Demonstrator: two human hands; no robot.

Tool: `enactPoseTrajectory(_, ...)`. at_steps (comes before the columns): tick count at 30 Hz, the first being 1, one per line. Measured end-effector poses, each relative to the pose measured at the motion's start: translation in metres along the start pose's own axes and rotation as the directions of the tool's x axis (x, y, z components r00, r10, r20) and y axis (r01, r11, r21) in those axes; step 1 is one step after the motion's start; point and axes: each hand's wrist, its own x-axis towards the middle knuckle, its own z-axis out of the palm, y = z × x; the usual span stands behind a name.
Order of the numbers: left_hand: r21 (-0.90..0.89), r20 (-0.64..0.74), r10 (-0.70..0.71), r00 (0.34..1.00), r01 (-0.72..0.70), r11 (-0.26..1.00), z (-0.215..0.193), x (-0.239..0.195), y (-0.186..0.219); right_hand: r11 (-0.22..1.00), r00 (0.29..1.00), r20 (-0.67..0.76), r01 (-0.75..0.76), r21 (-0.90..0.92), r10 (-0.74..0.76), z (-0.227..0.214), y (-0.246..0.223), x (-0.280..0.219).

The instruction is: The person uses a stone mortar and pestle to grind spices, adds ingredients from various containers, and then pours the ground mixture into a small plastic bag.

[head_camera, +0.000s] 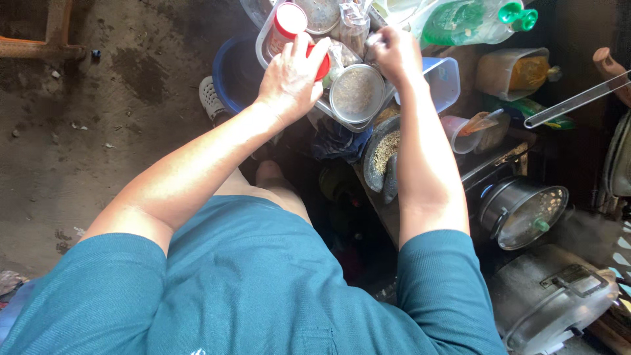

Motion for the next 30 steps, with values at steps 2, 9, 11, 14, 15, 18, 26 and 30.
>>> enactPoseTrajectory(2,0.063,-0.025,-0.002,1.0,0.003,0.998,0.0,-0.001,-0.001,0.912,0.96,0.044,-0.276,0.302,0.276,-0.011,0.006,-0.003)
enactPoseTrajectory(9,0.086,-0.014,-0.002,1.0,0.003,0.996,-0.007,-0.004,-0.002,0.294,0.784,0.268,-0.491,0.82,0.56,-0.085,-0.033,-0.048)
enactPoseTrajectory(11,0.054,0.061,-0.059,0.996,0.056,0.997,-0.011,-0.006,-0.005,0.286,0.785,0.236,-0.461,0.84,0.573,-0.098,-0.043,-0.063)
enactPoseTrajectory(14,0.031,0.12,-0.109,0.987,0.106,0.994,-0.017,-0.011,-0.008,0.282,0.798,0.182,-0.401,0.871,0.574,-0.107,-0.052,-0.087)
enactPoseTrajectory(15,0.036,0.124,-0.095,0.988,0.091,0.995,-0.018,-0.013,-0.009,0.285,0.811,0.164,-0.375,0.882,0.561,-0.108,-0.054,-0.096)
enactPoseTrajectory(18,-0.028,0.034,-0.1,0.994,0.101,0.994,-0.019,-0.021,-0.009,0.276,0.804,0.129,-0.343,0.898,0.58,-0.107,-0.057,-0.123)
enactPoseTrajectory(26,-0.073,0.024,-0.306,0.952,0.307,0.949,0.003,-0.036,-0.024,0.096,0.698,0.134,-0.28,0.955,0.703,-0.074,-0.051,-0.194)
enactPoseTrajectory(30,-0.053,-0.016,-0.267,0.963,0.266,0.962,0.017,-0.041,-0.032,0.111,0.718,0.036,-0.157,0.981,0.695,-0.064,-0.051,-0.219)
